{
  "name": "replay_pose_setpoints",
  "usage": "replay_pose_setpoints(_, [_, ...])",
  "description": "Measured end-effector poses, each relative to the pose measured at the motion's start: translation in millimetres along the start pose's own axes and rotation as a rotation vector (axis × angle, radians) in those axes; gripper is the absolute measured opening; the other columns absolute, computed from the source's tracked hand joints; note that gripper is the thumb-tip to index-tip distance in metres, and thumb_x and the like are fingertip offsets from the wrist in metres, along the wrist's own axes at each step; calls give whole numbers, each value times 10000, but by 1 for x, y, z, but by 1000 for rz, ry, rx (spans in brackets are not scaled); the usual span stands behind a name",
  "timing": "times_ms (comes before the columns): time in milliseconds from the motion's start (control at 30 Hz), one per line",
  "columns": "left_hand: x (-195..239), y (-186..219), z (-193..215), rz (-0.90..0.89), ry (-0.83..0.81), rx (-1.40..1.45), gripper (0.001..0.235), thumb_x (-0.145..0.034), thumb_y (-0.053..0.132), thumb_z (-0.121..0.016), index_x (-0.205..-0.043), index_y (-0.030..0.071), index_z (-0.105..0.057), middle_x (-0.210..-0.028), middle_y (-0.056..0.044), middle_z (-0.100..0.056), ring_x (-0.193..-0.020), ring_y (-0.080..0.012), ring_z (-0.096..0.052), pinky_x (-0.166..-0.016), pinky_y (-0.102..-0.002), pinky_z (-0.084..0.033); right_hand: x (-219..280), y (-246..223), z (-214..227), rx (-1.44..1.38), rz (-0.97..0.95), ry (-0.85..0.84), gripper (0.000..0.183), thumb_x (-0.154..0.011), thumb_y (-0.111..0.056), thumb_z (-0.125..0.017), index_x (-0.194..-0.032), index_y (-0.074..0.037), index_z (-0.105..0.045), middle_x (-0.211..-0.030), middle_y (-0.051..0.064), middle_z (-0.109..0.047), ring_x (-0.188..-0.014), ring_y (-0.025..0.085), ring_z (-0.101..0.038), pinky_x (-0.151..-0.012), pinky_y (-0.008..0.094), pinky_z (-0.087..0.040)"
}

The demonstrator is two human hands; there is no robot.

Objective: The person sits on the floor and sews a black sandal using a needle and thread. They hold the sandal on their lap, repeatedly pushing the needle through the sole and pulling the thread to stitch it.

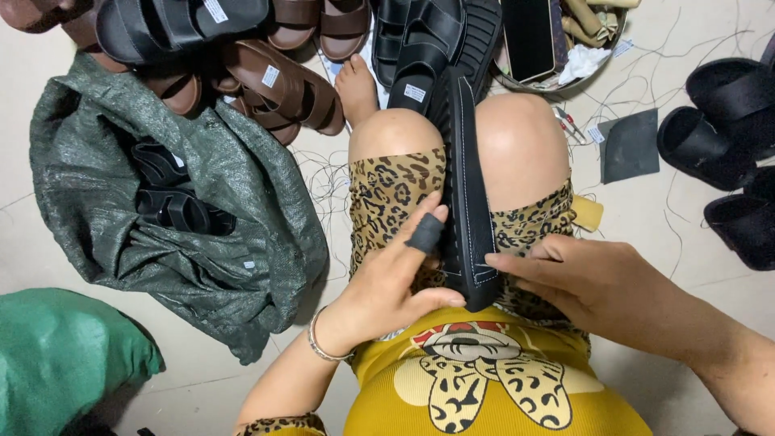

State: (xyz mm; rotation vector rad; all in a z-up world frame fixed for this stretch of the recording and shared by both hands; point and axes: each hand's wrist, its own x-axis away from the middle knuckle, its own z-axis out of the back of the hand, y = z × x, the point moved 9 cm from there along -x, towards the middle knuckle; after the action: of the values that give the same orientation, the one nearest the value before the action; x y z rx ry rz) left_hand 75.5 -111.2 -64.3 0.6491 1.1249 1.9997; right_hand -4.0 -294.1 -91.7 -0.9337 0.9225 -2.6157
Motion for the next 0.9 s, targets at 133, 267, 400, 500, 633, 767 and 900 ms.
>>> replay_pose_setpoints(133, [2,-12,-21,36,-94,-113,999,-931,584,-688,-1625,113,-145,-1716,-211,-250,-847,-245,-758,-519,-292,-506,0,4,-10,231,40,-76,688,-943,-321,-550,-1535,-589,-322,-845,-54,-561,-566,184,-603,-440,405,-465])
replay_pose_setpoints(267, [4,-14,-31,-8,-28,-167,988,-934,570,-732,-1612,80,-207,-1688,-227,-316,-898,-220,-774,-500,-280,-494,-1,-16,-4,370,1,-194,700,-872,-431,-624,-1532,-455,-393,-878,-50,-565,-619,214,-678,-396,430,-539])
replay_pose_setpoints(400, [5,-16,-30,-69,83,-246,982,-932,590,-741,-1598,43,-271,-1646,-243,-382,-824,-185,-735,-549,-269,-539,-13,-23,-12,447,-5,-284,676,-898,-326,-607,-1528,-315,-359,-974,1,-607,-621,260,-711,-414,433,-568])
replay_pose_setpoints(500, [3,-20,-29,-74,95,-246,992,-931,606,-708,-1604,42,-245,-1645,-264,-378,-566,-132,-561,-500,-257,-497,-34,-33,-18,425,81,-207,347,-932,-285,-617,-1252,-246,-490,-927,-64,-552,-709,195,-629,-386,402,-534])
replay_pose_setpoints(633, [0,3,-11,-129,170,-208,881,-952,539,-639,-1532,-35,-307,-1514,-322,-471,-1310,-403,-668,-911,-420,-679,-41,-36,15,-9,31,92,208,-985,-331,-555,-1183,-268,-563,-775,-65,-713,-545,187,-684,-435,349,-486])
replay_pose_setpoints(767, [15,-3,9,-144,197,-282,251,-928,113,-769,-833,45,-547,-1064,-156,-687,-793,-192,-700,-594,-271,-615,-33,-11,0,-29,-142,-118,269,-973,-431,-498,-1216,-351,-582,-1002,-106,-788,-852,210,-763,-581,419,-565])
replay_pose_setpoints(900, [11,1,7,-70,32,1038,145,-1026,109,-637,-940,-4,-612,-1022,-152,-672,-656,-126,-613,-591,-218,-537,-28,-16,1,-9,-84,18,332,-972,-444,-493,-1238,-285,-612,-1007,-66,-792,-859,220,-760,-587,421,-571])
